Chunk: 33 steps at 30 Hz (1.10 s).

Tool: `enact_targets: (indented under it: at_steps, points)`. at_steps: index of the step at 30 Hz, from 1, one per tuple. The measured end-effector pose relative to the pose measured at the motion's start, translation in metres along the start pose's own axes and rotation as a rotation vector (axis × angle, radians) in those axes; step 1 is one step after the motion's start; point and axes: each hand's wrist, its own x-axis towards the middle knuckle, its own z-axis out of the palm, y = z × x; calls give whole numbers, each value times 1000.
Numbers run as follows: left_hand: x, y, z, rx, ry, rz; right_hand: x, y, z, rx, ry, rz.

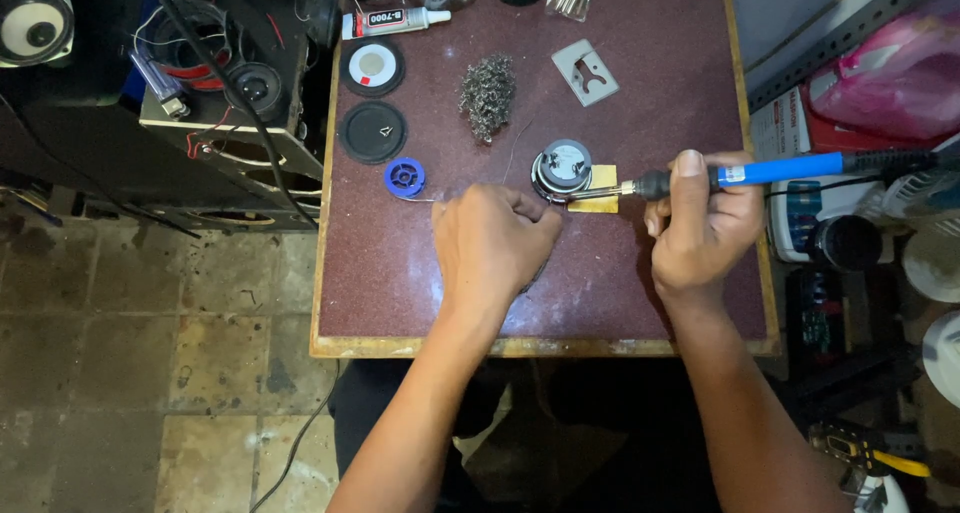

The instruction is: Finalizing solder connections on a small electronic component using a soldering iron at a workbench.

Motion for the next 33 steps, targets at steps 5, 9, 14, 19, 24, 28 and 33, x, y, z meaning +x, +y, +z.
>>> enact_targets:
  at_steps: [5,9,14,19,24,28,33]
  points:
    - [-2,2,-1,1,-21,-19,0,-4,1,-3,8,8]
    - [-5,1,-1,-19,7,13,0,-5,1,-4,8,4]
    - [-6,-5,8,-53,38,25,1,-6,1,-3,17,10]
    - [-9,-8,11,-41,108,84,0,-5,0,10,21,14]
    - [-9,-6,12,-44,125,67,-3,-3,1,9,44,52]
    - [-8,-2,9,-55,104,30,-2,0,0,14,19,15]
    - [-5,4,6,-37,45,-50,-2,-3,2,11,2,0]
